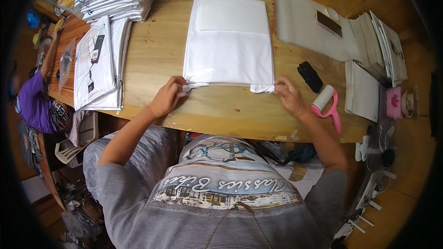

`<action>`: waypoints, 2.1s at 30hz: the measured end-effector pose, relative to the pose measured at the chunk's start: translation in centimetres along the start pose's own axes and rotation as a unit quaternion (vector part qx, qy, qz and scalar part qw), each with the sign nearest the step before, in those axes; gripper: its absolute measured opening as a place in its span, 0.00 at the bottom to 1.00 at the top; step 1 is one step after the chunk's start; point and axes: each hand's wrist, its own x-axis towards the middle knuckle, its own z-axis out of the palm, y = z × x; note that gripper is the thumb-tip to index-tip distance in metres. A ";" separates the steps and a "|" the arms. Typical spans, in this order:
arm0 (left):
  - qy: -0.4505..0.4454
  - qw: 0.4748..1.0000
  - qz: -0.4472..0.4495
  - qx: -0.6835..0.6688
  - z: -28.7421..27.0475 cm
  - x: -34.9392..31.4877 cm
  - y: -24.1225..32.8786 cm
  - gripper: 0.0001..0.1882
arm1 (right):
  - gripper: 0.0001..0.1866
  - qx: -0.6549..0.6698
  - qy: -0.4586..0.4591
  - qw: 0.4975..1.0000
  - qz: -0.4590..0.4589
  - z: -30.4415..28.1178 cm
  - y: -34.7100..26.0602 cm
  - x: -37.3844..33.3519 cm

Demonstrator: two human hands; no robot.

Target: The person folds white t-shirts with attached tags, places them into clear plastic bags, and stacks the packaged shirts. They also use a pink lint roller to clean the shirts before packaging.

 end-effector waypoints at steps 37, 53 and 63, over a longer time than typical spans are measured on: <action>0.017 0.943 -0.018 0.332 4.8 3.8 2.9 0.31 | 0.32 -0.265 0.040 0.962 0.048 8.6 -5.5 5.5; 0.045 0.990 0.052 0.123 -1.0 5.9 -0.7 0.25 | 0.27 -0.247 0.149 0.957 0.027 4.3 0.4 3.4; 0.445 0.848 0.244 0.152 -10.8 10.6 9.5 0.26 | 0.19 0.081 0.468 0.870 -0.134 -9.1 -7.4 7.2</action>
